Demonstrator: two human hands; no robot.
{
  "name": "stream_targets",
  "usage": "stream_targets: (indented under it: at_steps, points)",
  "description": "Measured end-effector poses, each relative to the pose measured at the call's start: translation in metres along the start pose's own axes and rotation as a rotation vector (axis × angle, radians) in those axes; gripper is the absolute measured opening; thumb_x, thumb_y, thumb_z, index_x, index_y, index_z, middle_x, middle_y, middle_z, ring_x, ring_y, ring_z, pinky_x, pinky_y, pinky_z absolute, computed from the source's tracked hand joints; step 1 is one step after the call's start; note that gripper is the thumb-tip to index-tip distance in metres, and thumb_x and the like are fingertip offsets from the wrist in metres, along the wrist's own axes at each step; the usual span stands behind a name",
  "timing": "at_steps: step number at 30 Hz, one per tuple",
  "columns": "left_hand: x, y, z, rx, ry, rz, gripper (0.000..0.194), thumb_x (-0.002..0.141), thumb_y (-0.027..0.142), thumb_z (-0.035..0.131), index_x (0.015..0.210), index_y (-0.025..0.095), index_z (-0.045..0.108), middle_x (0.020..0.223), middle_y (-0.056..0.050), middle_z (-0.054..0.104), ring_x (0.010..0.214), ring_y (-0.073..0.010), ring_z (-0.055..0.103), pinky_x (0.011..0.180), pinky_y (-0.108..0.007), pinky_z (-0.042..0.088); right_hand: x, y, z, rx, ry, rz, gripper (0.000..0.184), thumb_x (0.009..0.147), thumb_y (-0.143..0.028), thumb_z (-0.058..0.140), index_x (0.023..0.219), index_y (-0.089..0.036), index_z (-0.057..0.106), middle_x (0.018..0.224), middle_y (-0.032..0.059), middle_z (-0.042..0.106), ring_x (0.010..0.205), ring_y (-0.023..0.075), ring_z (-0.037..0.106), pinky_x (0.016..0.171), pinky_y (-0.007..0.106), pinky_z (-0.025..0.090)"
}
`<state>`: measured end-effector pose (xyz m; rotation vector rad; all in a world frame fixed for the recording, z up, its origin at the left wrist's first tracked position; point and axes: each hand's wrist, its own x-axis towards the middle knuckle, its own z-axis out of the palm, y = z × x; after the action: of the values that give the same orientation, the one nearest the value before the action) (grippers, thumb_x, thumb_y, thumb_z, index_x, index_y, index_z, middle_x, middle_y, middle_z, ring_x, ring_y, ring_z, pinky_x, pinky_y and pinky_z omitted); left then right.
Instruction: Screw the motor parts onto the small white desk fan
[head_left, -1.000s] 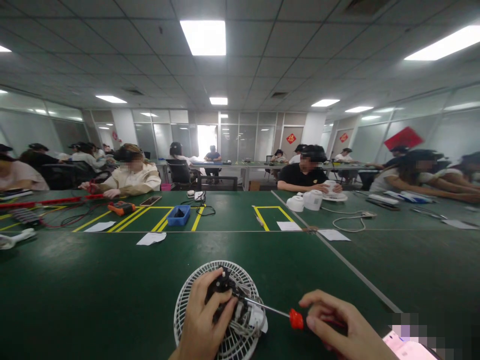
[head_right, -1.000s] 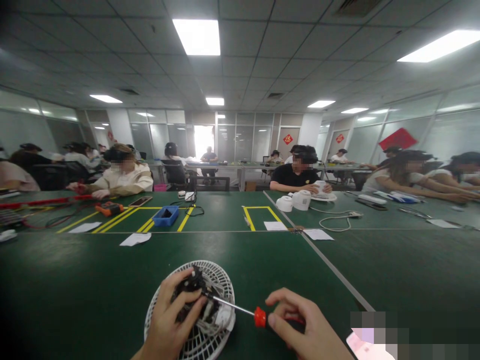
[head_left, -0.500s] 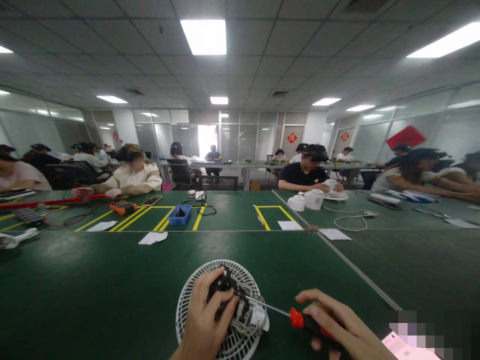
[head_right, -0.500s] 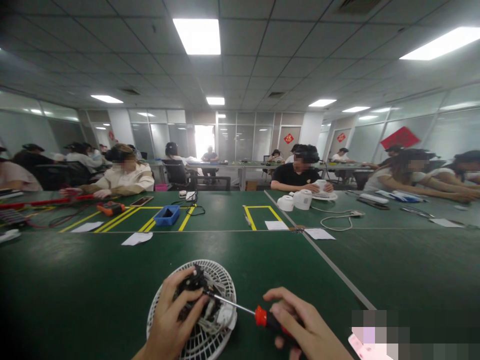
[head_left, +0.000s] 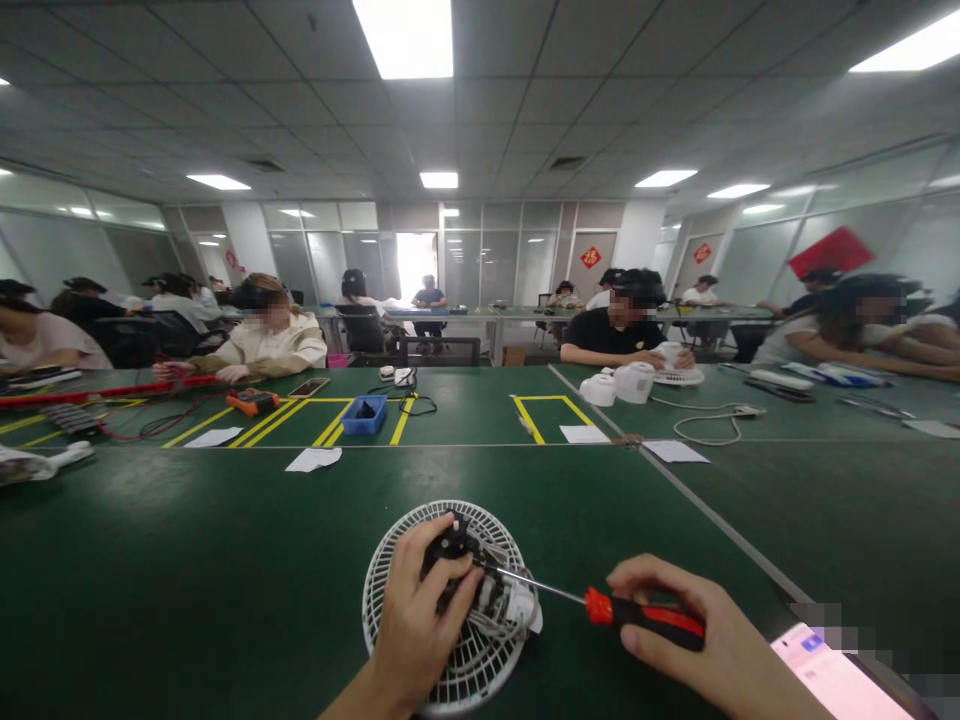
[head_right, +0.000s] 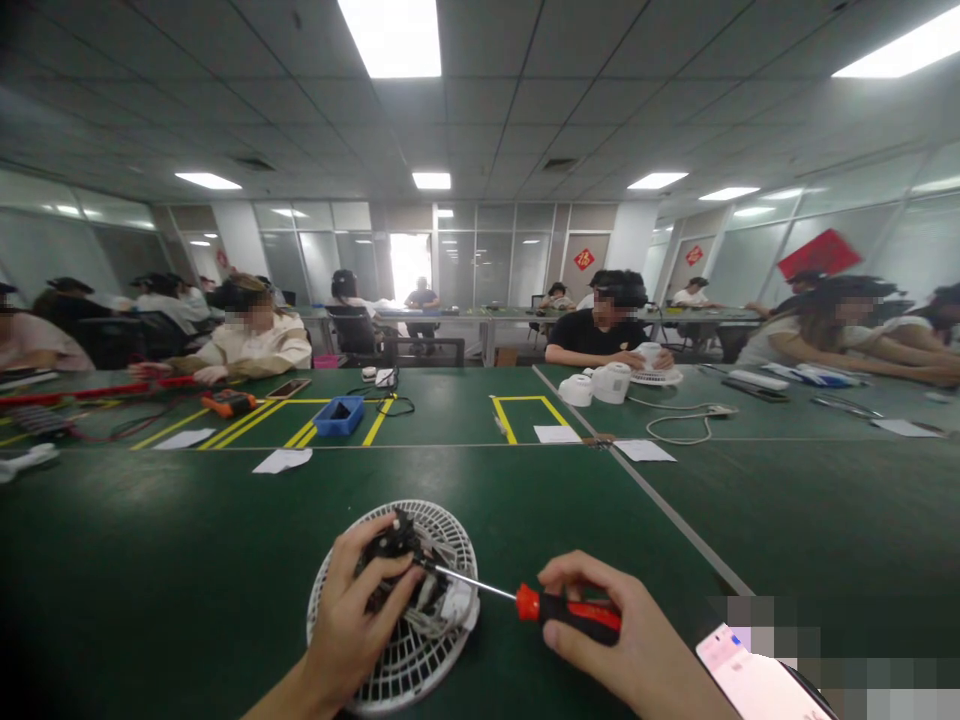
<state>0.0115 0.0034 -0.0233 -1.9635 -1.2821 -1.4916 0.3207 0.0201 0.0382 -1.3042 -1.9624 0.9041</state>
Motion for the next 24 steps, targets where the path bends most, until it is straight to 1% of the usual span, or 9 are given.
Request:
stream_targets:
  at_steps: [3, 5, 8, 11, 13, 16, 19, 21, 24]
  points:
    - [0.001, 0.001, -0.001, -0.004, 0.002, -0.004, 0.007, 0.091, 0.017, 0.067, 0.096, 0.021, 0.068, 0.129, -0.01, 0.062, 0.12, -0.0258, 0.059, 0.098, -0.046, 0.055, -0.001, -0.002, 0.002, 0.031, -0.033, 0.027, 0.039, 0.078, -0.054, 0.078, 0.102, -0.024, 0.073, 0.102, 0.0062, 0.071, 0.098, 0.0281, 0.068, 0.086, 0.036, 0.058]
    - [0.002, 0.002, -0.001, -0.01, 0.005, -0.001, 0.007, 0.091, 0.016, 0.068, 0.096, 0.021, 0.068, 0.129, -0.01, 0.062, 0.12, -0.0256, 0.059, 0.098, -0.046, 0.055, -0.002, -0.003, 0.005, 0.133, -0.066, 0.094, 0.045, 0.085, -0.061, 0.07, 0.112, -0.025, 0.07, 0.103, 0.0069, 0.07, 0.095, 0.0265, 0.068, 0.072, 0.031, 0.06]
    - [0.004, 0.003, -0.002, -0.012, 0.007, 0.003, 0.007, 0.09, 0.016, 0.068, 0.095, 0.021, 0.068, 0.129, -0.01, 0.062, 0.119, -0.0253, 0.06, 0.098, -0.046, 0.055, -0.002, -0.001, 0.01, 0.28, -0.173, 0.249, 0.055, 0.094, -0.069, 0.05, 0.127, -0.026, 0.061, 0.089, 0.004, 0.068, 0.068, 0.0185, 0.064, 0.045, 0.022, 0.05]
    - [0.005, 0.003, -0.002, -0.007, 0.005, 0.0, 0.006, 0.091, 0.017, 0.068, 0.095, 0.021, 0.068, 0.128, -0.01, 0.062, 0.119, -0.0256, 0.06, 0.098, -0.046, 0.055, -0.001, 0.002, 0.011, 0.244, -0.247, 0.265, 0.055, 0.094, -0.07, 0.051, 0.123, -0.025, 0.062, 0.078, 0.0001, 0.064, 0.05, 0.0098, 0.052, 0.037, 0.016, 0.038]
    - [0.004, 0.004, -0.002, -0.005, 0.001, 0.001, 0.005, 0.091, 0.018, 0.068, 0.095, 0.021, 0.068, 0.128, -0.011, 0.062, 0.119, -0.0257, 0.06, 0.098, -0.047, 0.055, -0.001, 0.004, 0.008, 0.186, -0.227, 0.224, 0.055, 0.091, -0.07, 0.056, 0.121, -0.024, 0.062, 0.077, -0.0005, 0.062, 0.053, 0.0104, 0.052, 0.037, 0.016, 0.037]
    - [0.004, 0.003, -0.003, -0.006, -0.006, -0.004, 0.005, 0.09, 0.017, 0.069, 0.094, 0.021, 0.068, 0.13, -0.011, 0.062, 0.12, -0.0258, 0.059, 0.099, -0.047, 0.055, 0.001, 0.001, 0.004, 0.106, -0.161, 0.142, 0.052, 0.088, -0.067, 0.063, 0.117, -0.024, 0.064, 0.075, -0.0002, 0.061, 0.061, 0.0155, 0.057, 0.042, 0.021, 0.043]
    - [0.004, 0.003, -0.003, -0.009, -0.014, -0.005, 0.006, 0.09, 0.017, 0.069, 0.095, 0.021, 0.068, 0.13, -0.01, 0.062, 0.121, -0.0257, 0.059, 0.1, -0.047, 0.054, 0.002, -0.006, 0.001, 0.041, -0.063, 0.051, 0.043, 0.085, -0.061, 0.069, 0.107, -0.023, 0.068, 0.076, 0.0019, 0.066, 0.07, 0.0204, 0.063, 0.06, 0.03, 0.053]
    - [0.004, 0.002, -0.003, -0.008, -0.018, -0.004, 0.007, 0.09, 0.017, 0.069, 0.096, 0.021, 0.068, 0.131, -0.01, 0.061, 0.121, -0.0257, 0.059, 0.1, -0.046, 0.054, 0.002, -0.009, 0.0, 0.021, -0.007, 0.016, 0.04, 0.081, -0.056, 0.074, 0.103, -0.023, 0.07, 0.085, 0.0047, 0.071, 0.081, 0.0246, 0.068, 0.073, 0.035, 0.055]
    - [0.004, 0.001, -0.004, -0.014, -0.035, -0.011, 0.008, 0.09, 0.017, 0.07, 0.097, 0.021, 0.067, 0.132, -0.011, 0.06, 0.123, -0.026, 0.057, 0.101, -0.048, 0.053, 0.002, -0.01, -0.001, 0.009, 0.009, 0.023, 0.039, 0.077, -0.053, 0.078, 0.101, -0.023, 0.072, 0.098, 0.007, 0.074, 0.091, 0.0282, 0.069, 0.08, 0.038, 0.056]
